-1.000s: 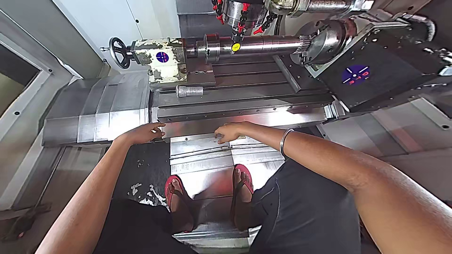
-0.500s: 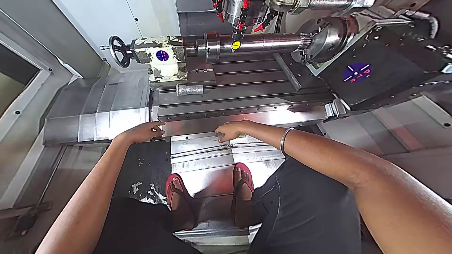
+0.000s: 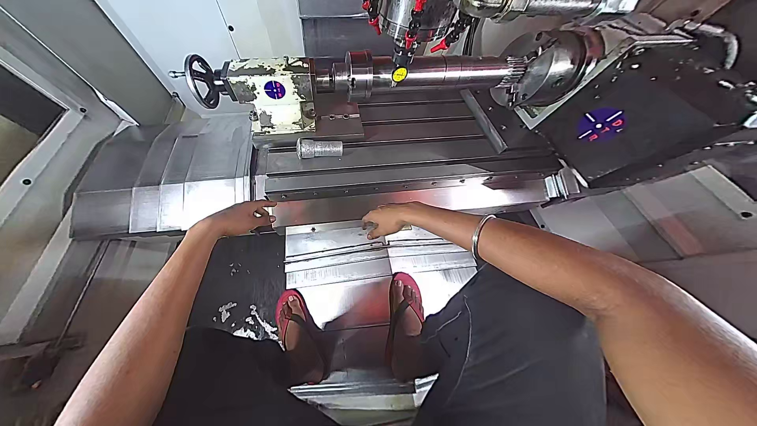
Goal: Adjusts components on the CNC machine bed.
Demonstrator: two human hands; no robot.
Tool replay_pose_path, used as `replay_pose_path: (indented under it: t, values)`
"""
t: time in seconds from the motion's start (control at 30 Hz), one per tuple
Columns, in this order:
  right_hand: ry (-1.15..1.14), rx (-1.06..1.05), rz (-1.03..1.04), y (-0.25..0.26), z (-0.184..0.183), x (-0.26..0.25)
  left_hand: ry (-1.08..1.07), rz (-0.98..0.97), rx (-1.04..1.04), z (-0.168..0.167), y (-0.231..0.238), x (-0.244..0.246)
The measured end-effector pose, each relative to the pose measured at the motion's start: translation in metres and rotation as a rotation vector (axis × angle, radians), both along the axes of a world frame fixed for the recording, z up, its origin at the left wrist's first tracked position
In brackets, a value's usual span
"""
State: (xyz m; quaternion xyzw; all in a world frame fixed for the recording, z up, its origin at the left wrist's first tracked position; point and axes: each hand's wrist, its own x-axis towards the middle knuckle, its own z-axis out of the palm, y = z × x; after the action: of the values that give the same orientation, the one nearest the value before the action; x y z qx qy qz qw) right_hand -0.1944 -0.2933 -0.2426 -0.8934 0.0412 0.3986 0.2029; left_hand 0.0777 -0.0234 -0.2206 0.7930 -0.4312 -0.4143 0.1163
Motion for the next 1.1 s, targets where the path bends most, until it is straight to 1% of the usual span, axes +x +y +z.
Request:
replay_pose_path:
  t: [0.13, 0.23, 0.3, 0.37, 0.47, 0.5, 0.53, 0.57, 0.6, 0.63, 0.67, 0.7, 0.8, 0.87, 0.9, 1.0, 1.1]
  values:
    - [0.008, -0.004, 0.004, 0.001, -0.002, 0.001, -0.035, -0.015, 0.007, 0.003, 0.001, 0.001]
    - [0.003, -0.02, 0.005, 0.001, 0.003, 0.003, -0.146, -0.065, 0.023, 0.025, 0.001, -0.013]
    - [-0.043, -0.047, 0.012, -0.004, 0.01, 0.01, -0.229, -0.136, 0.0, 0.052, 0.0, -0.037]
    - [-0.107, -0.08, -0.014, -0.011, 0.02, 0.021, -0.296, -0.236, -0.078, 0.08, -0.001, -0.074]
    - [-0.265, -0.181, -0.041, -0.026, 0.034, 0.047, -0.421, -0.393, -0.338, 0.102, 0.0, -0.14]
    - [-0.329, -0.212, -0.057, -0.033, 0.035, 0.059, -0.426, -0.435, -0.432, 0.104, 0.002, -0.161]
    - [-0.378, -0.233, -0.088, -0.04, 0.037, 0.074, -0.387, -0.478, -0.502, 0.105, 0.005, -0.178]
    - [-0.44, -0.249, -0.127, -0.048, 0.036, 0.088, -0.289, -0.529, -0.508, 0.106, 0.007, -0.189]
    - [-0.498, -0.268, -0.167, -0.056, 0.033, 0.102, -0.164, -0.582, -0.44, 0.106, 0.007, -0.195]
    - [-0.544, -0.282, -0.211, -0.063, 0.03, 0.115, -0.055, -0.618, -0.327, 0.105, 0.006, -0.195]
    - [-0.582, -0.297, -0.251, -0.07, 0.026, 0.126, 0.0, -0.622, -0.234, 0.1, 0.003, -0.191]
    - [-0.617, -0.301, -0.29, -0.077, 0.021, 0.136, -0.016, -0.595, -0.17, 0.092, 0.001, -0.185]
    - [-0.672, -0.275, -0.372, -0.085, 0.0, 0.154, -0.217, -0.469, -0.021, 0.071, -0.002, -0.16]
    - [-0.667, -0.282, -0.385, -0.087, -0.017, 0.16, -0.241, -0.413, 0.075, 0.069, -0.005, -0.14]
    - [-0.647, -0.301, -0.382, -0.088, -0.024, 0.161, -0.226, -0.401, 0.086, 0.069, -0.006, -0.132]
    - [-0.601, -0.35, -0.359, -0.088, -0.036, 0.173, -0.236, -0.365, 0.007, 0.062, -0.006, -0.114]
    - [-0.569, -0.379, -0.332, -0.09, -0.029, 0.183, -0.233, -0.349, 0.013, 0.058, -0.009, -0.109]
